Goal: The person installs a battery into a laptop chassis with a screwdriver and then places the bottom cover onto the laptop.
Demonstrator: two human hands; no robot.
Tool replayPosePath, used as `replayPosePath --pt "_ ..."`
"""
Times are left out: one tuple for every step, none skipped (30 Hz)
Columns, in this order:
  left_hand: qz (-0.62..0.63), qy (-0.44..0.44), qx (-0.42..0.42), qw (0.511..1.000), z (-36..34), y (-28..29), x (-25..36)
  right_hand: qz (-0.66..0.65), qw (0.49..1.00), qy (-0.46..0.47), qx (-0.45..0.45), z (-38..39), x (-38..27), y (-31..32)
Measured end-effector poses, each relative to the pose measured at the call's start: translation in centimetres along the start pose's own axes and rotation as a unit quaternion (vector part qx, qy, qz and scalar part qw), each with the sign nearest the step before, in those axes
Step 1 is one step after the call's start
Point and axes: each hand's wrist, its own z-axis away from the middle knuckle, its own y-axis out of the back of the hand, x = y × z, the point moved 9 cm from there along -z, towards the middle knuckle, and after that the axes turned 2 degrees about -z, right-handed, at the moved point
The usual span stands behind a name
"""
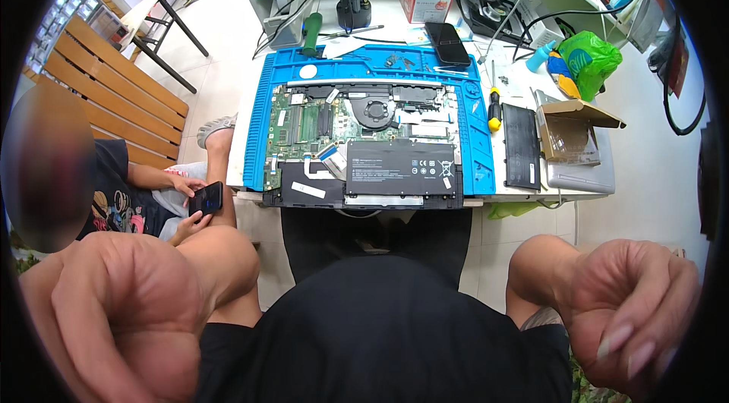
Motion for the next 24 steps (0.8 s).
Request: replayPosePath --pt "-0.044 -0.005 -0.024 0.999 0.1 0.4 -0.1 0.034 0.998 -0.048 0.010 0.2 1.7 -1.3" --pt "-0.097 -0.002 -0.049 0.994 0.5 0.8 -0.3 0.090 0.994 -0.048 0.036 0.9 3.1 -1.9" --pt "-0.158 0.004 -0.070 0.985 1.1 1.3 -0.7 0.147 0.986 -0.050 0.058 1.5 4.4 -2.6" --pt "-0.216 0.021 -0.088 0.972 2.1 2.0 -1.6 0.195 0.977 -0.067 0.059 2.6 5.6 -2.2" --pt "-0.275 0.048 -0.101 0.955 3.4 2.7 -2.6 0.242 0.965 -0.085 0.058 3.8 6.8 -1.8" --pt "-0.336 0.090 -0.106 0.932 5.3 3.6 -3.2 0.237 0.956 -0.170 0.018 5.6 8.8 -0.8" --pt "-0.366 0.134 -0.093 0.916 7.7 4.7 -5.3 0.265 0.931 -0.251 -0.004 8.3 10.0 0.6" --pt "-0.363 0.245 -0.040 0.898 10.3 6.3 -6.4 0.273 0.904 -0.329 -0.025 11.3 11.3 2.0" --pt "-0.356 0.353 0.014 0.865 13.7 8.1 -7.0 0.275 0.870 -0.407 -0.040 14.3 12.1 3.2" --pt "-0.353 0.425 0.041 0.832 17.2 10.1 -7.2 0.277 0.829 -0.483 -0.053 17.7 12.6 3.8" --pt "-0.361 0.530 0.071 0.764 21.6 12.4 -6.7 0.248 0.797 -0.549 -0.042 21.2 12.9 3.9" --pt "-0.355 0.633 0.026 0.688 25.7 13.6 -6.1 0.217 0.761 -0.611 -0.029 25.0 12.8 3.9" --pt "-0.342 0.726 -0.016 0.597 29.9 14.5 -5.1 0.213 0.714 -0.663 -0.072 28.7 12.5 3.6" --pt "-0.325 0.769 -0.101 0.542 33.0 14.1 -4.4 0.209 0.662 -0.710 -0.114 32.9 12.0 3.4" --pt "-0.304 0.803 -0.185 0.479 36.5 13.6 -3.6 0.302 0.643 -0.685 -0.160 36.4 11.3 3.6" --pt "-0.347 0.777 -0.258 0.458 39.7 13.8 -3.0 0.388 0.616 -0.654 -0.206 40.1 10.6 3.3" --pt "-0.386 0.743 -0.333 0.435 42.7 13.9 -2.9 0.471 0.583 -0.614 -0.247 42.4 10.4 3.2" --pt "-0.372 0.780 -0.293 0.410 45.0 13.3 -2.9 0.473 0.555 -0.638 -0.249 44.5 10.9 3.2" --pt "-0.358 0.812 -0.252 0.386 47.0 12.2 -3.5 0.474 0.528 -0.660 -0.248 46.3 11.5 2.9" --pt "-0.389 0.799 -0.226 0.399 47.9 11.6 -4.7 0.473 0.504 -0.679 -0.248 47.4 12.2 2.5" --pt "-0.416 0.786 -0.200 0.411 49.2 11.0 -5.8 0.457 0.457 -0.726 -0.234 47.7 13.3 2.6" --pt "-0.440 0.774 -0.174 0.421 50.2 11.0 -6.3 0.473 0.441 -0.719 -0.254 47.7 14.3 3.0" --pt "-0.451 0.760 -0.186 0.429 51.1 11.1 -7.4 0.491 0.425 -0.709 -0.274 48.2 15.7 3.6" --pt "-0.465 0.745 -0.193 0.437 51.7 11.6 -8.8 0.509 0.412 -0.695 -0.298 48.5 17.5 4.3"
